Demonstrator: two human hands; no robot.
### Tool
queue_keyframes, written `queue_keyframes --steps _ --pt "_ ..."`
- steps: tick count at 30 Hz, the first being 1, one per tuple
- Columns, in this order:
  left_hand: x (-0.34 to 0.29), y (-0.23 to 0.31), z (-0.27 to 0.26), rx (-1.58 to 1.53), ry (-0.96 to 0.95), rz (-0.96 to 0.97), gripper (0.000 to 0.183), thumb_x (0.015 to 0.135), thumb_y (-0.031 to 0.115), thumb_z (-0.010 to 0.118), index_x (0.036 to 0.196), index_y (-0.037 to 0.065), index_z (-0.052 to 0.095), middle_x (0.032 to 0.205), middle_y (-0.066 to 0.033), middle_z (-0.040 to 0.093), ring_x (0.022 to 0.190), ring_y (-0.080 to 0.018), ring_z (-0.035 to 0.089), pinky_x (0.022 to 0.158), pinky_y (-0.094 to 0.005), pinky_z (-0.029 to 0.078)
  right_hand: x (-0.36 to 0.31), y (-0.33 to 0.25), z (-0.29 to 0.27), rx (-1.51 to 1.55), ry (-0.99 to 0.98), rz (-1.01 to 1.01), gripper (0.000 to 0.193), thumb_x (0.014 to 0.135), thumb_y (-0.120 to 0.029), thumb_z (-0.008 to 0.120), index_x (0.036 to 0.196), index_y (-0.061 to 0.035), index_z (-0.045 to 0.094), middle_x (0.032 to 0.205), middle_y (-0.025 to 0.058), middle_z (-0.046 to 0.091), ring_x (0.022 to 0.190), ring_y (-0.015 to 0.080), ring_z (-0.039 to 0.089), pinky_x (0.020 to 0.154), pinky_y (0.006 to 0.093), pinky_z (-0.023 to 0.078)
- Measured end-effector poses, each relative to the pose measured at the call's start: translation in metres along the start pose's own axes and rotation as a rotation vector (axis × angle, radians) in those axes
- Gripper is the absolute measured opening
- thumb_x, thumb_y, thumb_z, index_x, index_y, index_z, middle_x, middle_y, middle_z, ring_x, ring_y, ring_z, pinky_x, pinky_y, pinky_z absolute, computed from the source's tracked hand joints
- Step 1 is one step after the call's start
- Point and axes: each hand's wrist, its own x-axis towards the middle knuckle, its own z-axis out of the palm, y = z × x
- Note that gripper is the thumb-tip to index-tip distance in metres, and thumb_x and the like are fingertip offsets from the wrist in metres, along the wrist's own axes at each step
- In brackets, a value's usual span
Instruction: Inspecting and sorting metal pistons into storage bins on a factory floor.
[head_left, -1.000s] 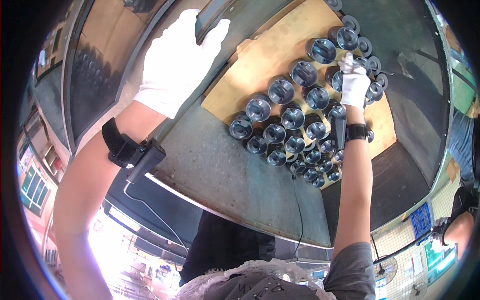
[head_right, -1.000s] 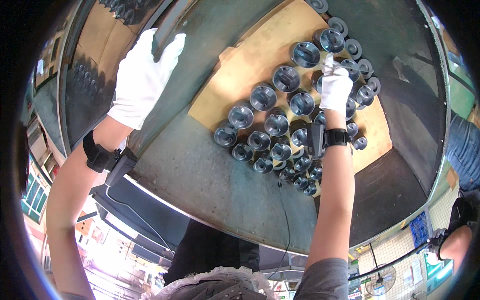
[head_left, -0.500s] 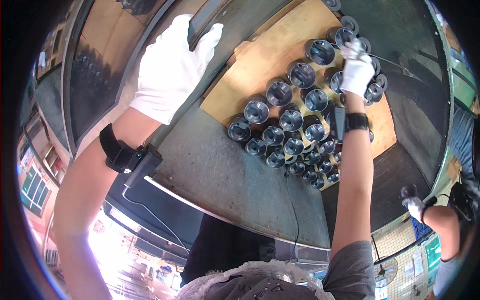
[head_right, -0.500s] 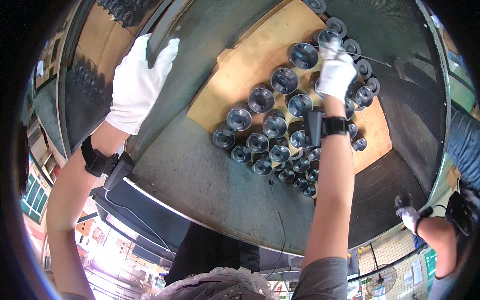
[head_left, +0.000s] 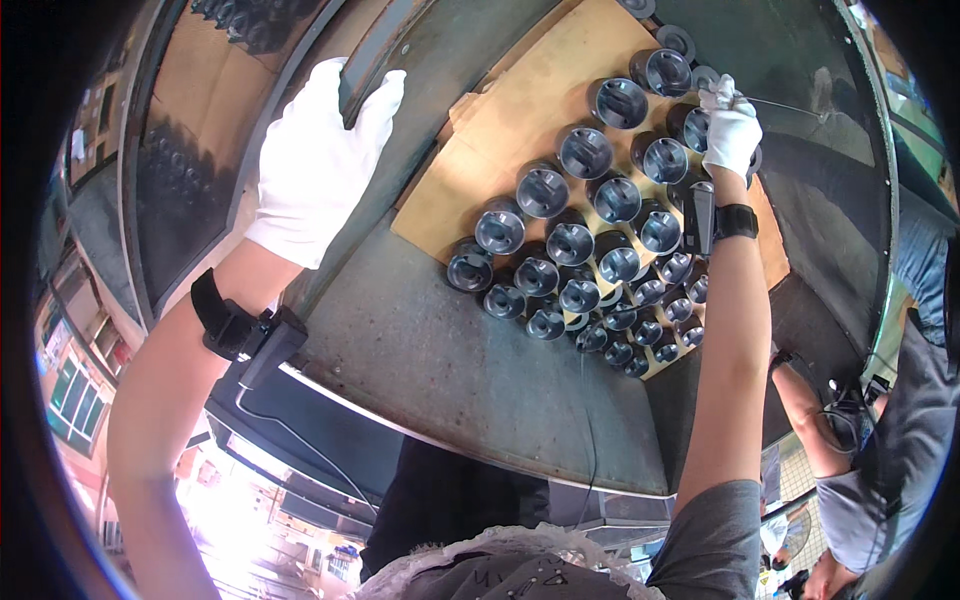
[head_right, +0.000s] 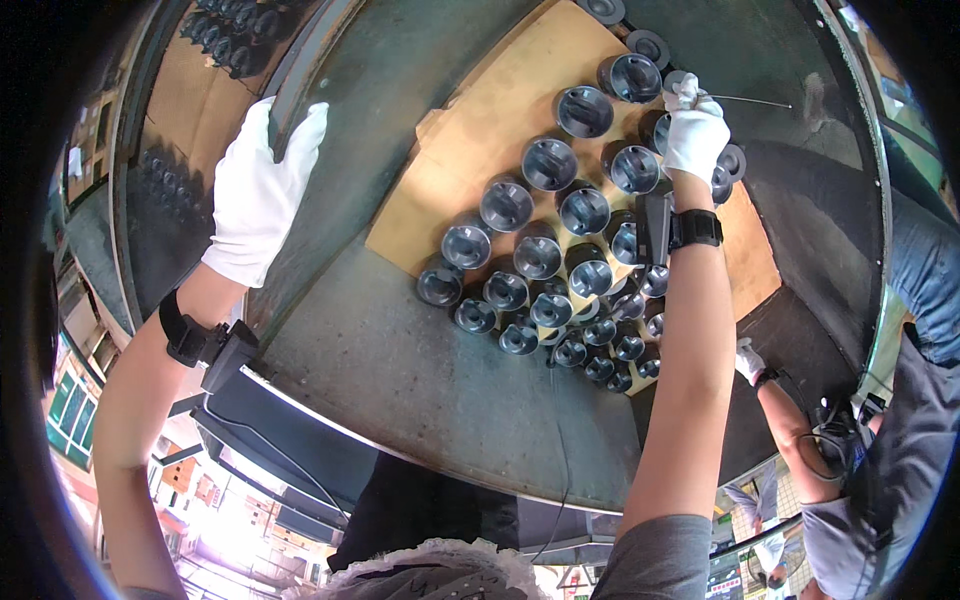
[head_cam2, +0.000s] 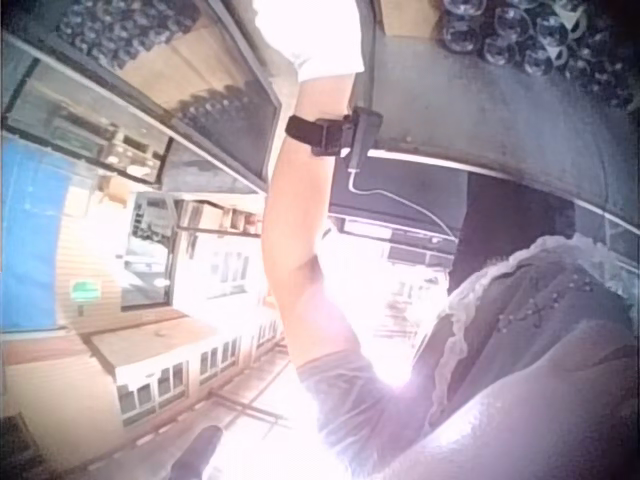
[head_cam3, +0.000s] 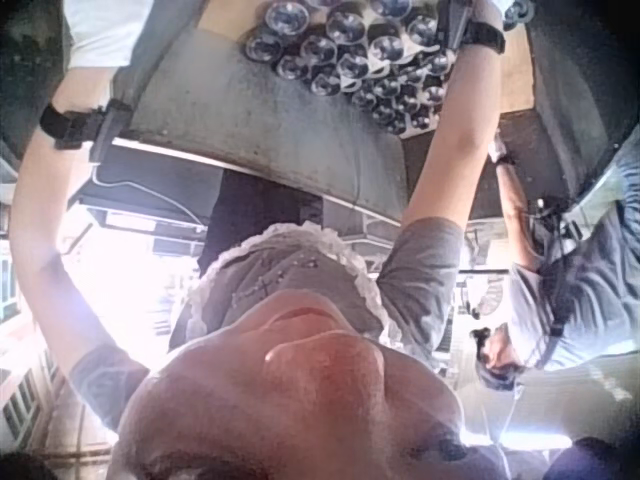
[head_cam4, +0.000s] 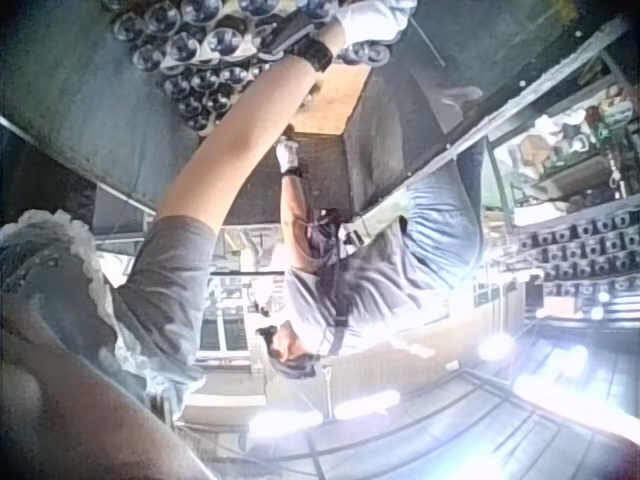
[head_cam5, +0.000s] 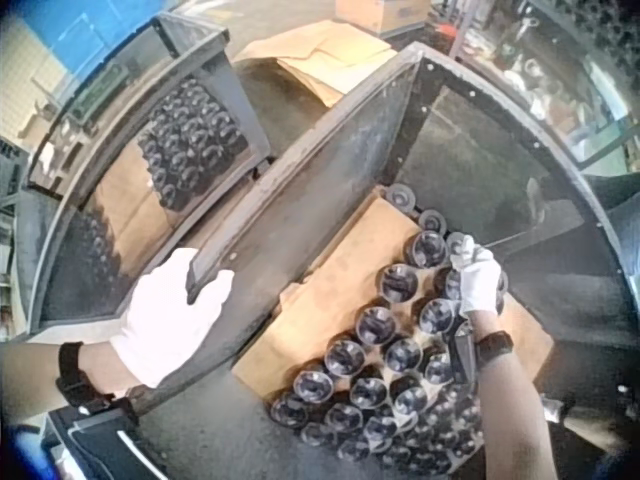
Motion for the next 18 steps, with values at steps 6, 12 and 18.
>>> queue_keyframes --steps 6,12,18 --pt "0.007 0.013 0.000 -0.086 0.013 -0.111 0.043 0.094 0.040 0.066 0.123 0.009 0.060 0.091 -0.0183 0.066 0.077 -0.0336 0.067 0.068 -0.0419 0.056 0.022 0.057 0.021 -0.015 -0.221 -0.202 0.020 0.092 -0.014 0.065 0.101 0.0008 0.074 0.094 0.0092 0.076 0.086 0.0125 0.068 0.077 0.0278 0.052" --pt "0.008 0.013 -0.007 -0.143 0.035 -0.182 0.052 0.092 0.046 0.067 0.116 0.001 0.060 0.082 -0.0208 0.068 0.077 -0.0368 0.068 0.069 -0.0432 0.056 0.037 0.003 0.014 0.135 -0.017 -0.146 0.045 0.104 -0.039 0.056 0.093 0.0011 0.074 0.086 0.0119 0.077 0.077 0.0156 0.072 0.072 0.0292 0.055" --pt "0.004 0.009 -0.008 -0.145 0.012 -0.217 0.053 0.093 0.048 0.066 0.116 0.001 0.060 0.084 -0.0222 0.069 0.079 -0.0382 0.068 0.070 -0.0447 0.056 0.052 -0.001 0.057 0.129 -0.037 -0.023 0.043 0.097 -0.044 0.064 0.088 -0.0033 0.074 0.085 0.0165 0.075 0.078 0.0304 0.072 0.073 0.0380 0.054"
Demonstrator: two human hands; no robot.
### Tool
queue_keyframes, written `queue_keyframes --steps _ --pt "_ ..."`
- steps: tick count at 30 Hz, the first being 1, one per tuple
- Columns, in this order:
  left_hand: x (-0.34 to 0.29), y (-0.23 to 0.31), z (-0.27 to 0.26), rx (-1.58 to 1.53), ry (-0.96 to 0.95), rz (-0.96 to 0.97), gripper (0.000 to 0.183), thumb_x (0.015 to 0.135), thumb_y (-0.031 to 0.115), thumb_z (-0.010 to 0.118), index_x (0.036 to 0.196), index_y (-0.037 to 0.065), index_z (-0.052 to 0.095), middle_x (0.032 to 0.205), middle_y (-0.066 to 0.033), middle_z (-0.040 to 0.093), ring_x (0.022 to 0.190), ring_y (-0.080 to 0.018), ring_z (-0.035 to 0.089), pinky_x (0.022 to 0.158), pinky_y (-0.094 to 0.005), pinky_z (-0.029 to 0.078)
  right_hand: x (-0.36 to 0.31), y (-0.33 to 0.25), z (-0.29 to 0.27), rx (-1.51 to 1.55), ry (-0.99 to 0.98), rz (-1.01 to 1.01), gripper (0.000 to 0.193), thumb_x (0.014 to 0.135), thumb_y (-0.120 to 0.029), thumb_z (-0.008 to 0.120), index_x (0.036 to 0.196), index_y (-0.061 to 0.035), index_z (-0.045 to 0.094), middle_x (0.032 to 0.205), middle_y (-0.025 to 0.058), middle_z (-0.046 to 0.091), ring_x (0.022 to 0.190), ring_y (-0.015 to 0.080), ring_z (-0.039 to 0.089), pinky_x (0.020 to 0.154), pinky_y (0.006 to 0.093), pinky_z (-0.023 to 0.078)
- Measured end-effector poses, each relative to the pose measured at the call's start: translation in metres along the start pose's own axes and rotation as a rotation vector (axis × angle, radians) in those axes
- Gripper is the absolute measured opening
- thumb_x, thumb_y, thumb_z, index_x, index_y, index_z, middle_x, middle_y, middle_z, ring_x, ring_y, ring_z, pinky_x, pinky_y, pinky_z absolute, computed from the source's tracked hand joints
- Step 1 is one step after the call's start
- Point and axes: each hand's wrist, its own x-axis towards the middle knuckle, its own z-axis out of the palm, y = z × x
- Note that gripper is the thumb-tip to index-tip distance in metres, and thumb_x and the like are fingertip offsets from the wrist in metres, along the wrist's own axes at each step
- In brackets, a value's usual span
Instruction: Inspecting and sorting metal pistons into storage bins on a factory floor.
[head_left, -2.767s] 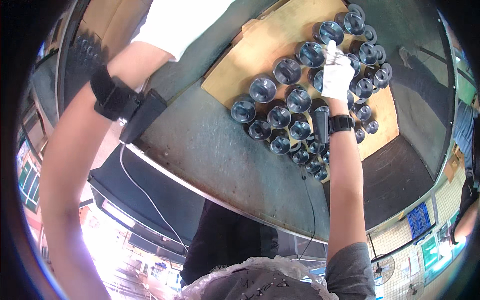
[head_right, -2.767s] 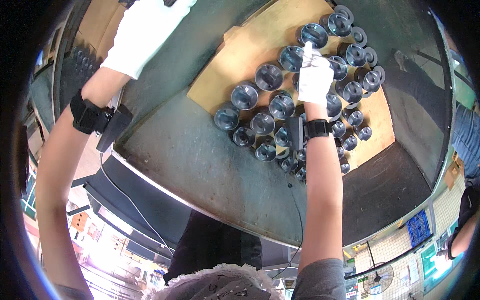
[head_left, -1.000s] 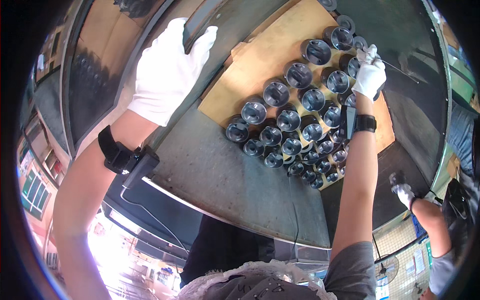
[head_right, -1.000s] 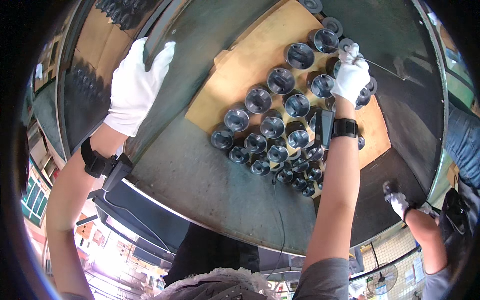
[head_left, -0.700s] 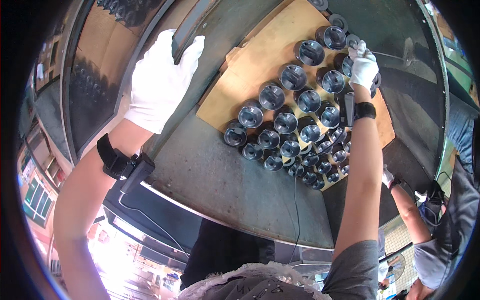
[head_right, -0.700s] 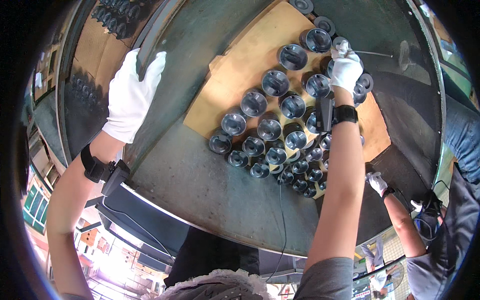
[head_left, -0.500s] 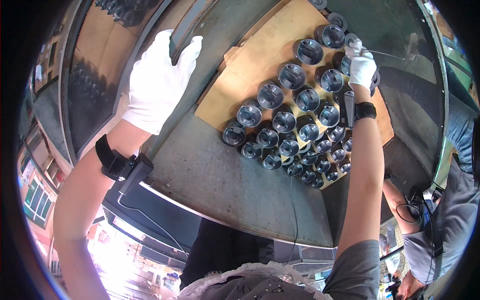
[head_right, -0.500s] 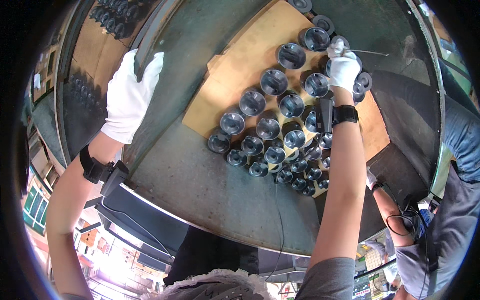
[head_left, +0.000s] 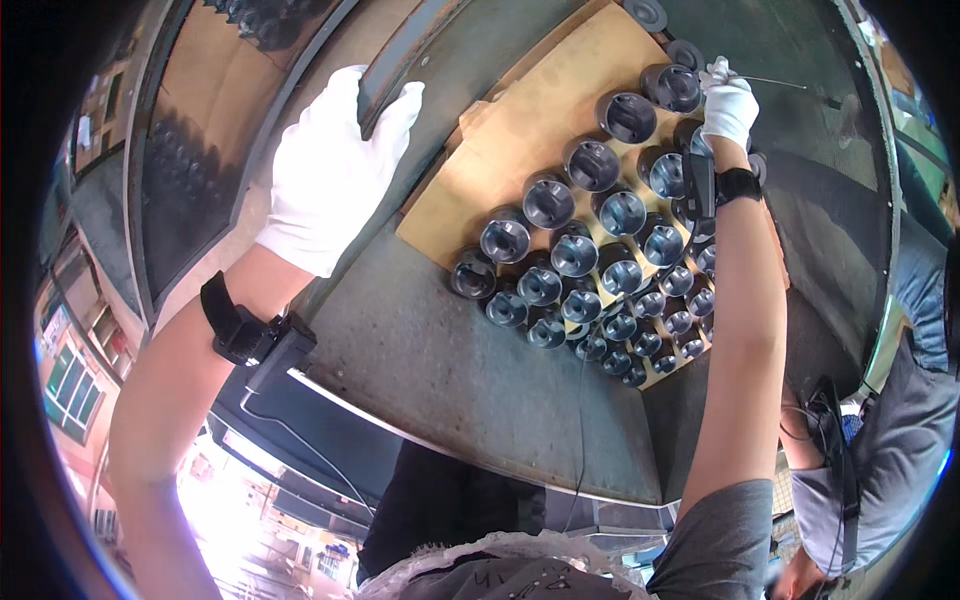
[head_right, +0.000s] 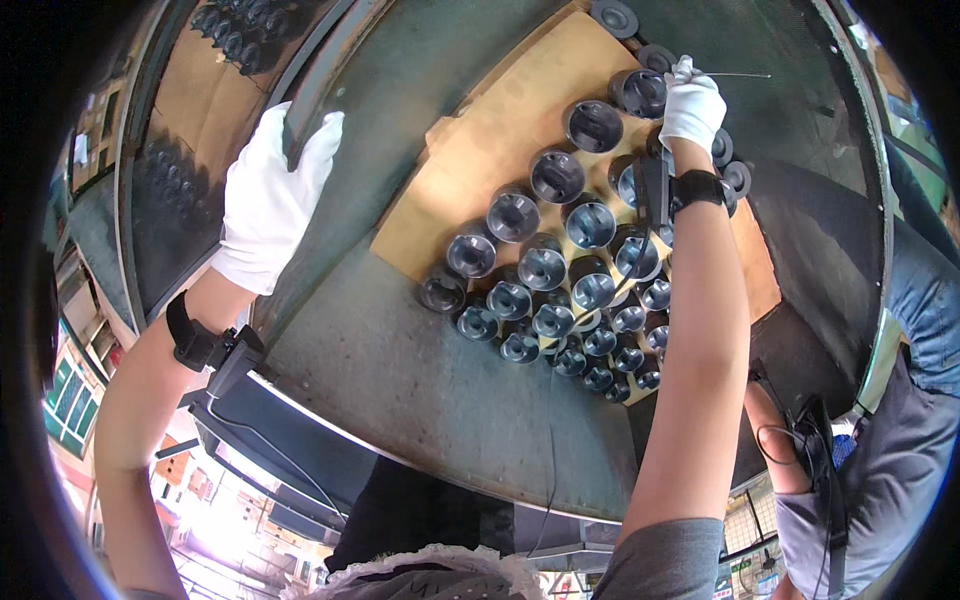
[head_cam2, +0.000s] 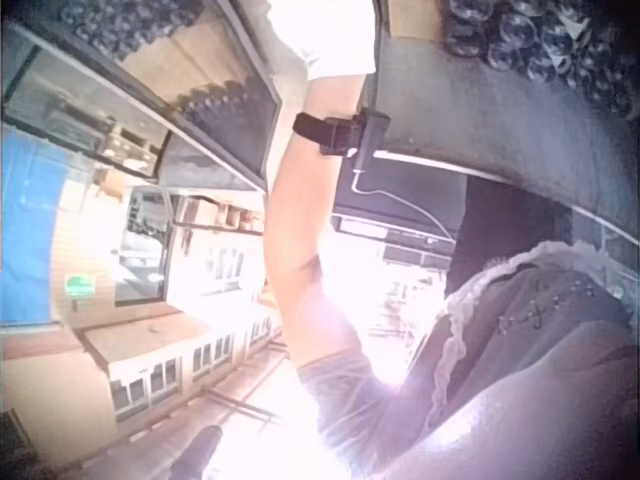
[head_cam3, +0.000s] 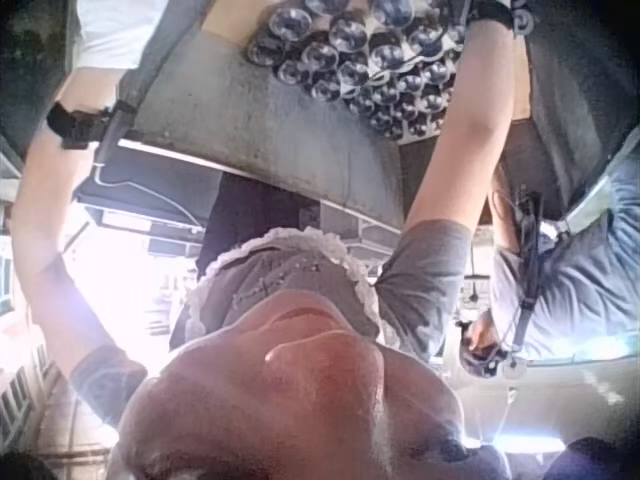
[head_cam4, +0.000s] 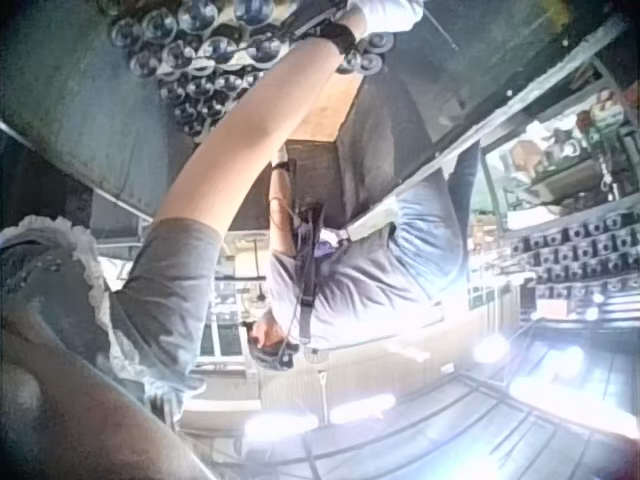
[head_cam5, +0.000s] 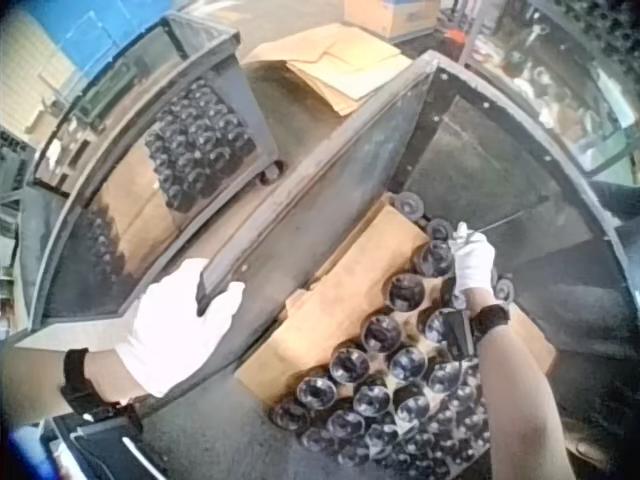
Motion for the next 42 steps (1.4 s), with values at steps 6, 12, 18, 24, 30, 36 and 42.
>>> queue_keyframes --steps 6,12,18,24,30,36,42 --pt "0.006 0.010 0.011 -0.133 0.001 -0.014 0.053 0.094 0.048 0.065 0.117 0.001 0.059 0.086 -0.0222 0.070 0.081 -0.0393 0.068 0.072 -0.0454 0.056 0.060 0.061 -0.010 -0.024 -0.039 0.095 0.046 0.092 -0.048 0.067 0.090 -0.0028 0.074 0.084 0.0160 0.074 0.079 0.0300 0.071 0.076 0.0368 0.054" --pt "0.004 0.012 -0.006 -0.071 -0.075 -0.094 0.055 0.095 0.051 0.061 0.121 0.003 0.058 0.096 -0.0236 0.070 0.089 -0.0411 0.068 0.081 -0.0481 0.055 -0.026 -0.052 -0.068 0.148 0.009 0.101 0.050 0.102 -0.047 0.053 0.099 -0.0025 0.076 0.081 0.0135 0.075 0.076 0.0229 0.070 0.075 0.0358 0.053" --pt "0.001 0.008 -0.008 -0.029 -0.161 -0.161 0.059 0.096 0.053 0.056 0.128 0.003 0.055 0.105 -0.0266 0.069 0.095 -0.0431 0.067 0.086 -0.0493 0.053 -0.148 -0.076 -0.179 -0.090 0.109 -0.092 0.045 0.107 -0.039 0.042 0.113 -0.0031 0.070 0.100 0.0217 0.070 0.091 0.0390 0.067 0.082 0.0453 0.052" --pt "0.008 0.017 -0.004 -0.040 -0.160 -0.112 0.071 0.094 0.063 0.052 0.129 0.001 0.056 0.107 -0.0329 0.067 0.104 -0.0491 0.064 0.092 -0.0511 0.050 -0.356 0.012 -0.284 -0.352 -0.122 0.184 0.036 0.107 -0.021 0.046 0.134 -0.0033 0.060 0.094 0.0175 0.070 0.077 0.0248 0.066 0.070 0.0361 0.051" --pt "0.008 0.005 -0.002 0.112 0.079 0.022 0.073 0.097 0.062 0.047 0.133 0.000 0.054 0.126 -0.0289 0.063 0.115 -0.0448 0.062 0.098 -0.0493 0.049 -0.507 0.044 -0.350 0.267 -0.015 0.696 0.037 0.105 -0.029 0.053 0.097 0.0040 0.069 0.077 0.0078 0.067 0.066 0.0118 0.059 0.059 0.0283 0.048" --pt "-0.095 0.062 0.018 0.323 0.385 0.559 0.048 0.094 0.030 0.059 0.133 0.004 0.054 0.129 -0.0189 0.058 0.121 -0.0377 0.054 0.109 -0.0572 0.035 -0.556 0.102 -0.377 -0.188 -0.151 0.331 0.029 0.100 -0.027 0.060 0.097 -0.0025 0.075 0.088 0.0170 0.074 0.080 0.0302 0.073 0.073 0.0365 0.056" --pt "-0.309 0.106 0.011 0.162 -0.522 0.524 0.031 0.090 0.032 0.064 0.106 0.006 0.070 0.121 -0.0152 0.064 0.120 -0.0320 0.055 0.110 -0.0565 0.034 -0.551 0.125 -0.360 -0.188 -0.208 0.021 0.031 0.100 -0.030 0.059 0.089 -0.0050 0.073 0.082 0.0155 0.071 0.071 0.0354 0.068 0.064 0.0447 0.054"
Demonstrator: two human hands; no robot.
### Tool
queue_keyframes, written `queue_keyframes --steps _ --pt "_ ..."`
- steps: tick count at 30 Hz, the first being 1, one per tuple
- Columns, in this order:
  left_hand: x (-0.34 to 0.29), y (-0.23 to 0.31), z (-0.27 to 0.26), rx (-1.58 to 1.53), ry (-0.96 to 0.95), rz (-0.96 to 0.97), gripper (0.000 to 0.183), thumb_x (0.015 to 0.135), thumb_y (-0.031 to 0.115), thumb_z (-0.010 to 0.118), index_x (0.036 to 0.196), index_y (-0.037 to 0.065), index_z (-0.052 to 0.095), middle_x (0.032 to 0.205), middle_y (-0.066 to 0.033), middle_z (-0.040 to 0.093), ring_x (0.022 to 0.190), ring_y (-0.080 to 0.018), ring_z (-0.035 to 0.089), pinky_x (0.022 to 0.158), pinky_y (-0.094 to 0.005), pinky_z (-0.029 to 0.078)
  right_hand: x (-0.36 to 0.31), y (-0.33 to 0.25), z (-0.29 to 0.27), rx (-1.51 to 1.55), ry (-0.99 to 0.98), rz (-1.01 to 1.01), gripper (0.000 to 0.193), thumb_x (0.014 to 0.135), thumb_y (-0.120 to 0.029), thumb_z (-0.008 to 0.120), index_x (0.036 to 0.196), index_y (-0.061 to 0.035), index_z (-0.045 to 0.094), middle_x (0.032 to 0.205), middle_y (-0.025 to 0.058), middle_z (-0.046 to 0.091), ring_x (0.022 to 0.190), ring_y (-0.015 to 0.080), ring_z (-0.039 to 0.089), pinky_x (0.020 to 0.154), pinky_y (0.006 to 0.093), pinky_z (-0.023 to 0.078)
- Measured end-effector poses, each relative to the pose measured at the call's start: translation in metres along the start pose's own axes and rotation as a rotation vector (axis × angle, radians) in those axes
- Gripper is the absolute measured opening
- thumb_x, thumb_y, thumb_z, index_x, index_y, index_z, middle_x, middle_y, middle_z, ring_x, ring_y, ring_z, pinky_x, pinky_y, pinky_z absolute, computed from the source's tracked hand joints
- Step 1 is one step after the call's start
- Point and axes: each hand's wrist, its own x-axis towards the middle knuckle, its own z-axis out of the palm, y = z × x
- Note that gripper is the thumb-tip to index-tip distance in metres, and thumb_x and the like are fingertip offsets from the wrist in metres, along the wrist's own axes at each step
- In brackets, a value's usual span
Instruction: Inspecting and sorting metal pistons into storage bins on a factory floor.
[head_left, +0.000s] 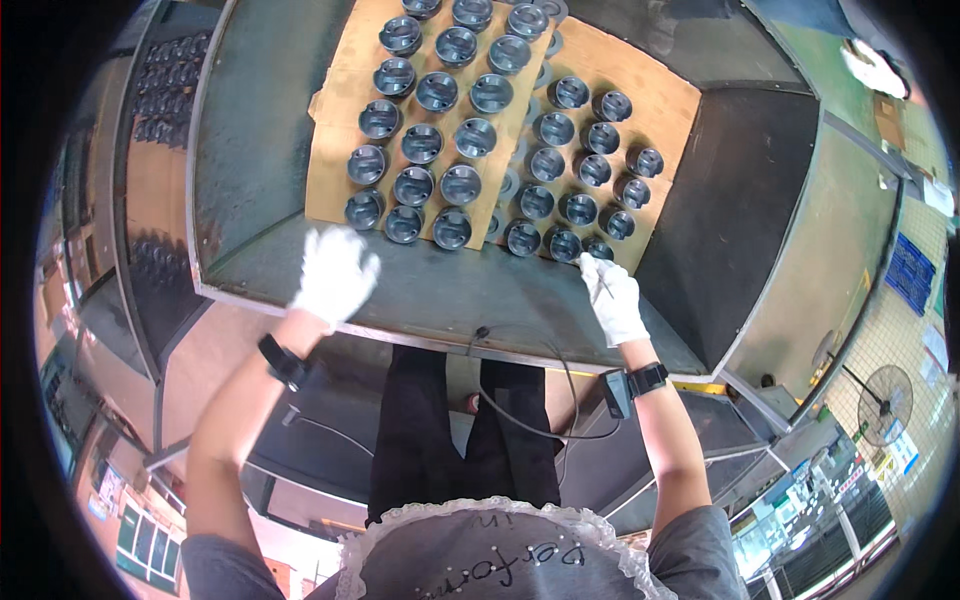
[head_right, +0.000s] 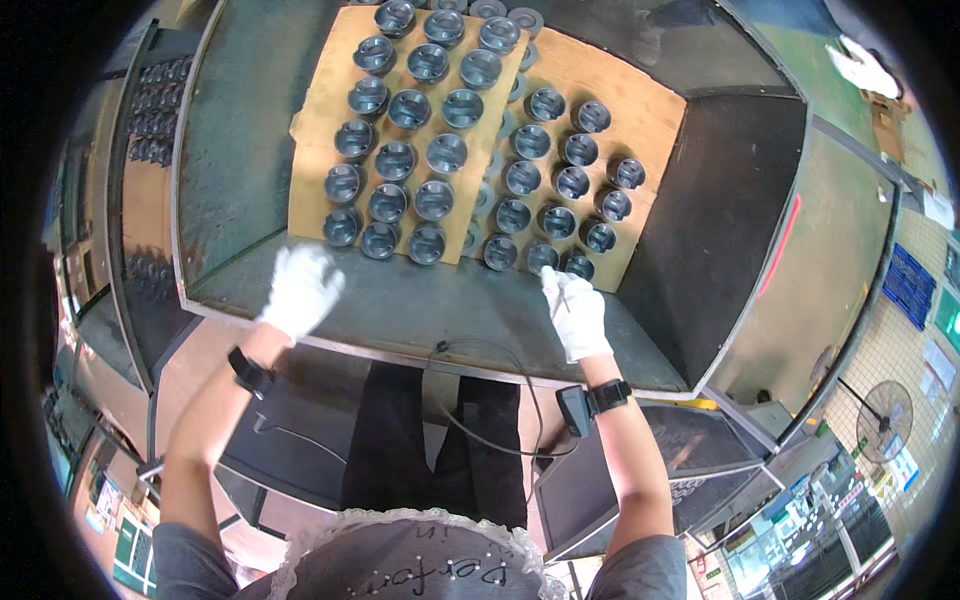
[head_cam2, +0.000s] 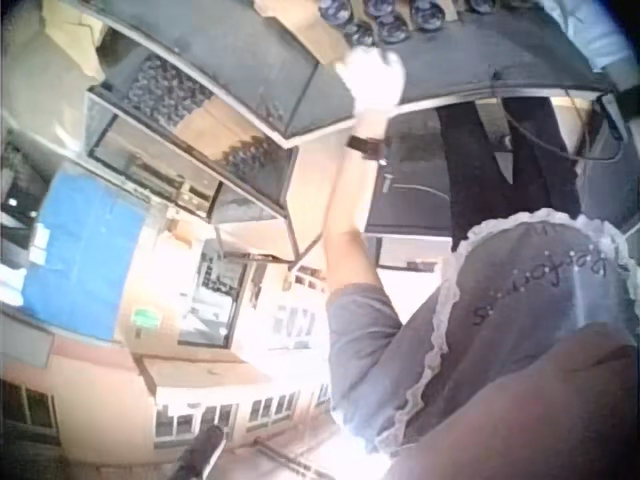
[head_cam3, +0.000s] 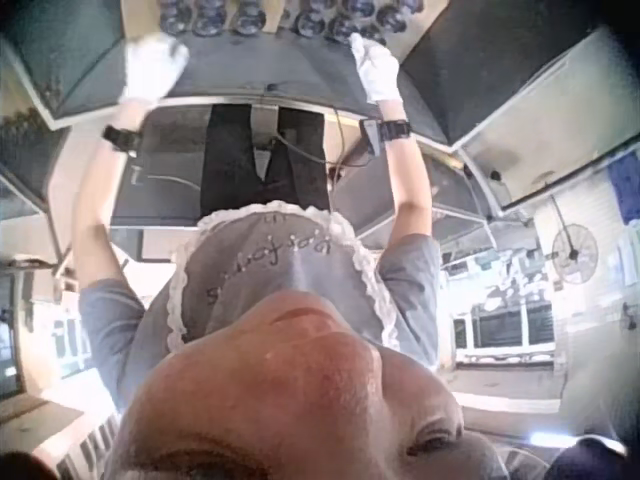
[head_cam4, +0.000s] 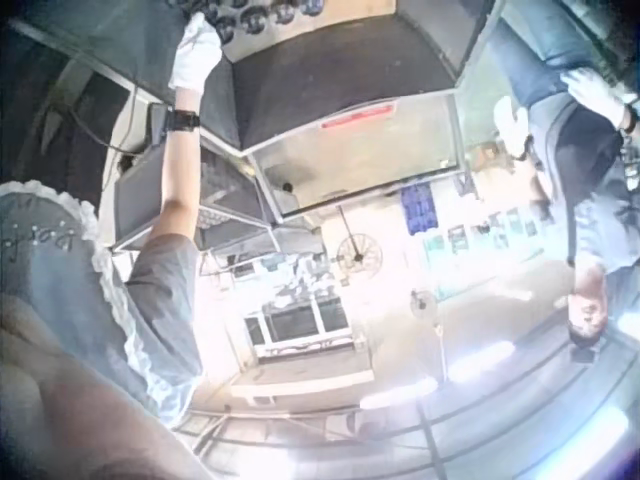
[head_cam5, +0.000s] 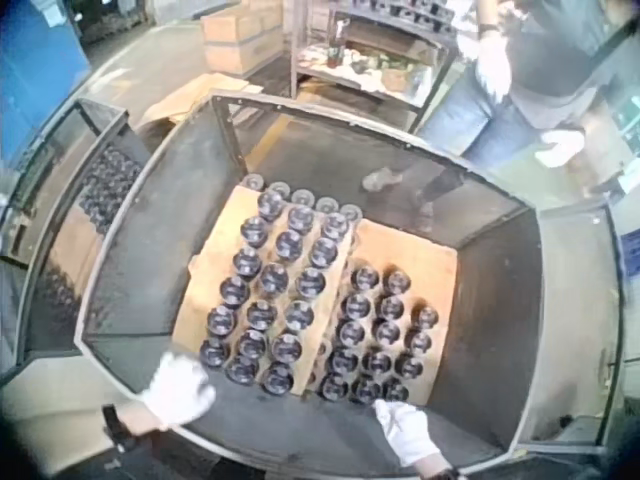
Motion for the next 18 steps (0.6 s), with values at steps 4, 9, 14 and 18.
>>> queue_keyframes --steps 4,9,14,18 --pt "-0.022 0.073 0.029 -0.024 0.135 -0.047 0.025 0.091 0.029 0.066 0.102 0.007 0.070 0.115 -0.0118 0.065 0.118 -0.0312 0.057 0.109 -0.0531 0.035 0.004 0.092 0.060 0.086 -0.123 -0.059 0.033 0.099 -0.032 0.058 0.077 -0.0105 0.068 0.074 0.0127 0.066 0.066 0.0341 0.065 0.061 0.0449 0.052" --pt "-0.039 0.077 0.035 -0.061 0.367 -0.079 0.015 0.094 0.018 0.063 0.097 0.004 0.068 0.099 -0.0135 0.068 0.097 -0.0335 0.064 0.094 -0.0451 0.048 0.027 0.096 0.088 -0.139 -0.341 -0.624 0.028 0.094 -0.028 0.061 0.073 -0.0101 0.065 0.070 0.0103 0.064 0.068 0.0315 0.064 0.062 0.0424 0.053" --pt "-0.036 0.088 0.036 -0.186 0.490 -0.076 0.018 0.100 0.014 0.057 0.095 0.001 0.068 0.084 -0.0125 0.067 0.072 -0.0262 0.064 0.067 -0.0350 0.051 0.024 0.124 0.114 -0.066 -0.370 -0.695 0.026 0.093 -0.021 0.064 0.072 -0.0081 0.056 0.068 0.0128 0.060 0.063 0.0338 0.062 0.057 0.0430 0.052" --pt "-0.046 0.086 0.045 -0.313 0.408 -0.205 0.018 0.101 0.015 0.057 0.096 0.002 0.068 0.076 -0.0067 0.064 0.060 -0.0150 0.059 0.058 -0.0294 0.047 0.014 0.126 0.133 -0.171 -0.464 -0.643 0.026 0.095 -0.020 0.063 0.072 -0.0070 0.059 0.075 0.0159 0.065 0.069 0.0341 0.065 0.060 0.0425 0.054"
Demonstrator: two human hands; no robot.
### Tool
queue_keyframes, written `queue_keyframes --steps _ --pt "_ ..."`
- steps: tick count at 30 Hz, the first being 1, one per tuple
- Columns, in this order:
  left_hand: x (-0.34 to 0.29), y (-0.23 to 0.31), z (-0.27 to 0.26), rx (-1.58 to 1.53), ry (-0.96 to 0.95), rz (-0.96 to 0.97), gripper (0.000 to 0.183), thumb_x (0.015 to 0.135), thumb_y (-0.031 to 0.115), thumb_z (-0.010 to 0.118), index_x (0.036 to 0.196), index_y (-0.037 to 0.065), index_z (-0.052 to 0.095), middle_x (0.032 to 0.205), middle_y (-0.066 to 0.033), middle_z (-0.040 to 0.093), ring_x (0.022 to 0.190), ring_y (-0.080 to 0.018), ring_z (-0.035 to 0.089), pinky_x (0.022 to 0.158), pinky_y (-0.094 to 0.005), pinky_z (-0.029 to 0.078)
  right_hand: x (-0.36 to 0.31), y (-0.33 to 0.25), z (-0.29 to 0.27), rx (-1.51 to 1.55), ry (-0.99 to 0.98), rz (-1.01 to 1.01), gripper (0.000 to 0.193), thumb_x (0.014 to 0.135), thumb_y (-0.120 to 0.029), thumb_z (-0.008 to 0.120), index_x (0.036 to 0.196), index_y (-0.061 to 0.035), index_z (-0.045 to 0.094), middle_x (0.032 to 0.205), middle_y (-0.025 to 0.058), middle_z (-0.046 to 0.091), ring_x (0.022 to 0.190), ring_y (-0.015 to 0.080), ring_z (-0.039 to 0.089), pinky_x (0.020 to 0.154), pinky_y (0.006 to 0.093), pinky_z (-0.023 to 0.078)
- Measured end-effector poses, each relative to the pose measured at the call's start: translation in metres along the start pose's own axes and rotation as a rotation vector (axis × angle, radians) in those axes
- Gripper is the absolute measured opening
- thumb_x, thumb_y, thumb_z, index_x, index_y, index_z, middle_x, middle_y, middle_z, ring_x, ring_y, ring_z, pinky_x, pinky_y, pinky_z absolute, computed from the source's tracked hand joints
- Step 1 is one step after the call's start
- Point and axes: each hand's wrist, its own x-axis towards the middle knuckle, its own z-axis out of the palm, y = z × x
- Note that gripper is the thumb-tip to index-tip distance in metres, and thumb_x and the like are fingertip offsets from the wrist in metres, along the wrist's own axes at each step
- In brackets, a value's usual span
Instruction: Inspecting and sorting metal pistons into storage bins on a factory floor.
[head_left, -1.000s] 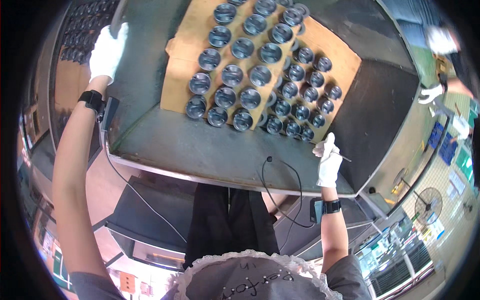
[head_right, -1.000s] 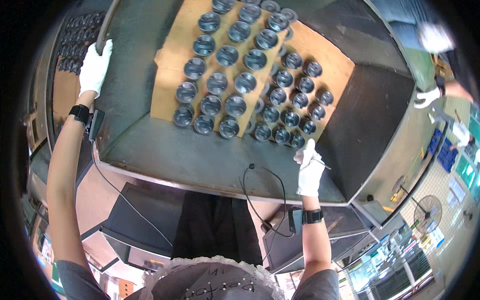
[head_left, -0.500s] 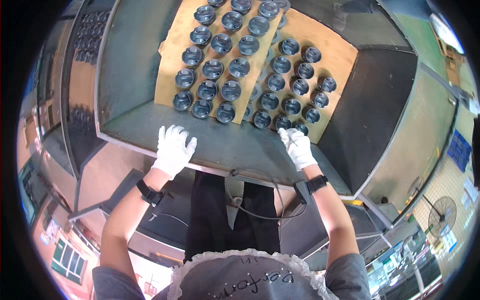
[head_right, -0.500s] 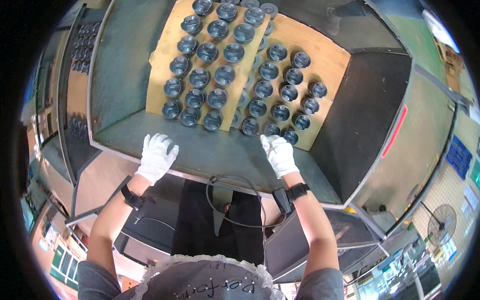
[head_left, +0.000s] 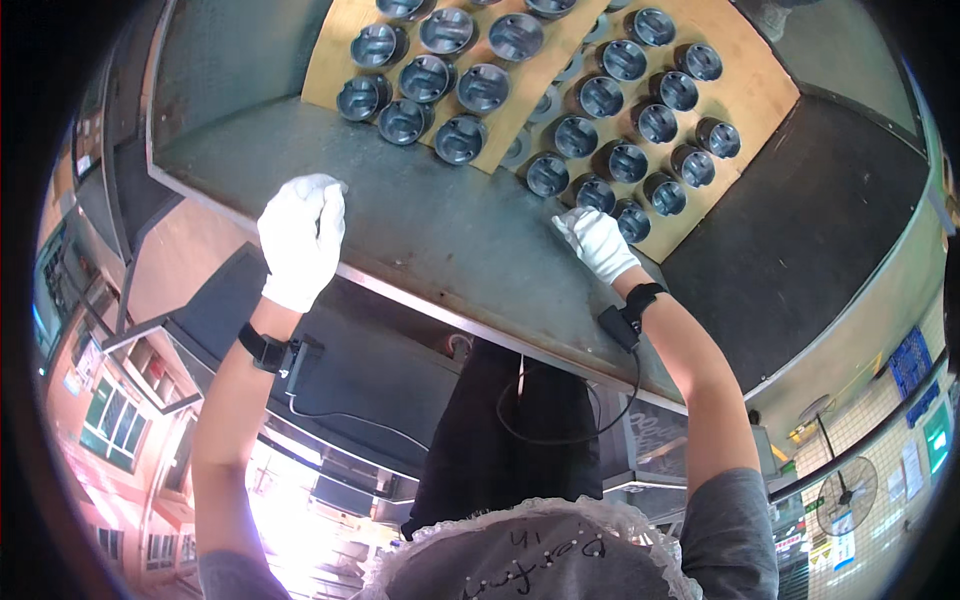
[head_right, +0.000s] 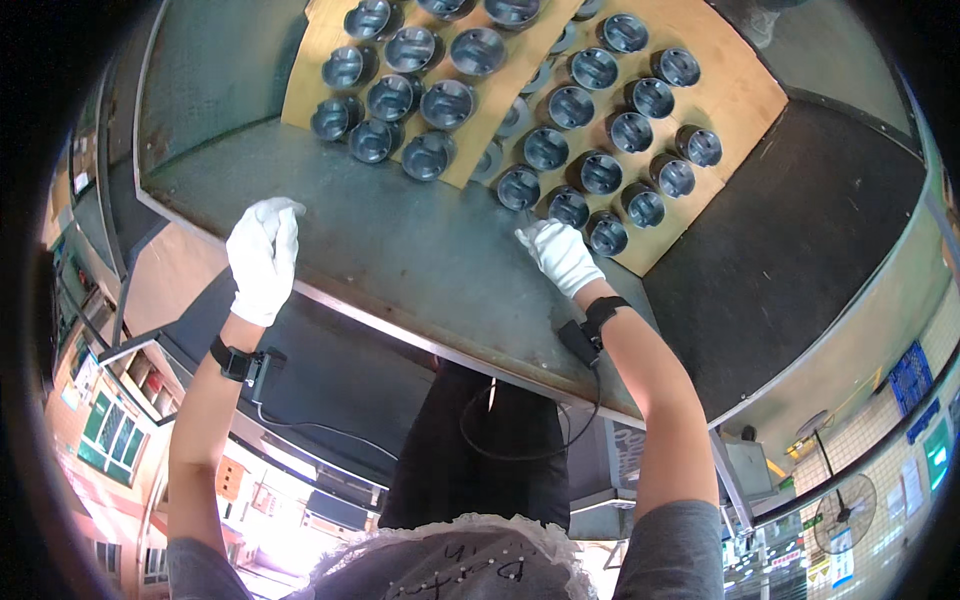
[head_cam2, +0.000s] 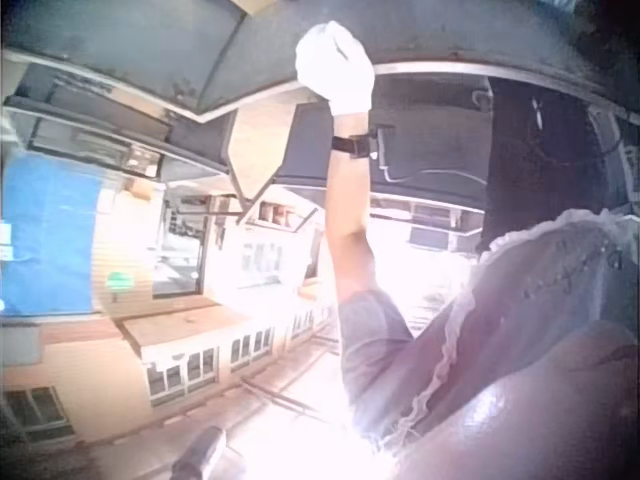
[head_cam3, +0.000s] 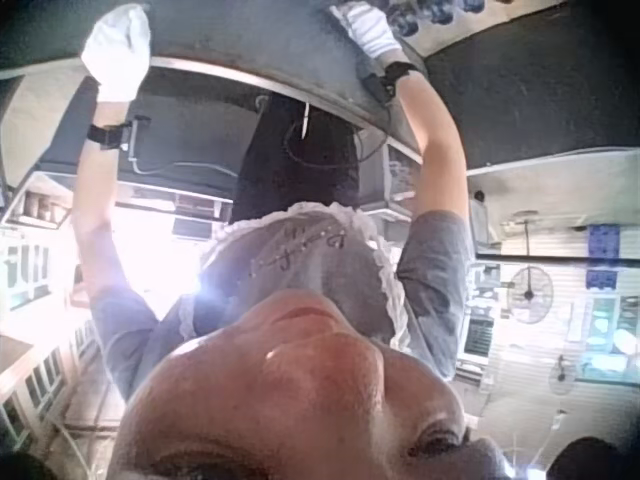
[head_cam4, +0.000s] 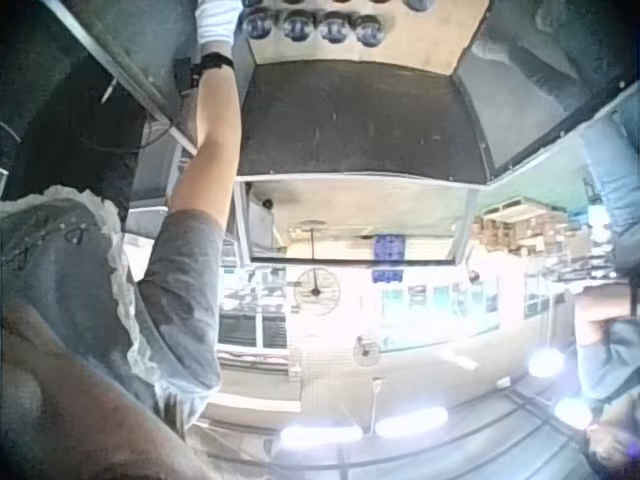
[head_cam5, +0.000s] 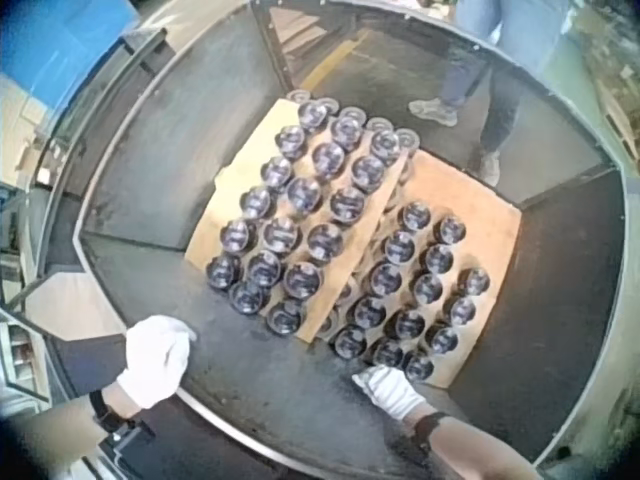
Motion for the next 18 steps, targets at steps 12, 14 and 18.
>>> queue_keyframes --steps 12,14,18 --pt "-0.004 0.028 0.010 -0.169 0.208 -0.139 0.032 0.101 0.018 0.057 0.128 0.002 0.063 0.095 -0.0154 0.070 0.076 -0.0228 0.067 0.073 -0.0340 0.053 0.050 -0.011 -0.019 -0.133 0.187 -0.176 0.020 0.095 -0.022 0.063 0.080 -0.0109 0.068 0.066 0.0109 0.062 0.062 0.0288 0.063 0.057 0.0406 0.050" --pt "-0.003 0.030 0.016 -0.137 0.262 -0.108 0.030 0.101 0.021 0.058 0.125 0.004 0.066 0.100 -0.0161 0.072 0.076 -0.0257 0.068 0.072 -0.0347 0.053 0.058 -0.005 -0.015 -0.130 0.226 -0.207 0.014 0.094 -0.017 0.064 0.083 -0.0091 0.068 0.069 0.0112 0.063 0.064 0.0297 0.062 0.058 0.0421 0.050" --pt "-0.002 0.033 0.020 -0.063 0.306 -0.113 0.023 0.099 0.021 0.061 0.113 0.006 0.070 0.093 -0.0136 0.074 0.076 -0.0287 0.068 0.073 -0.0365 0.054 0.060 0.009 0.000 -0.157 0.115 -0.154 0.011 0.092 -0.018 0.064 0.088 -0.0078 0.068 0.078 0.0121 0.065 0.069 0.0325 0.062 0.063 0.0433 0.052"
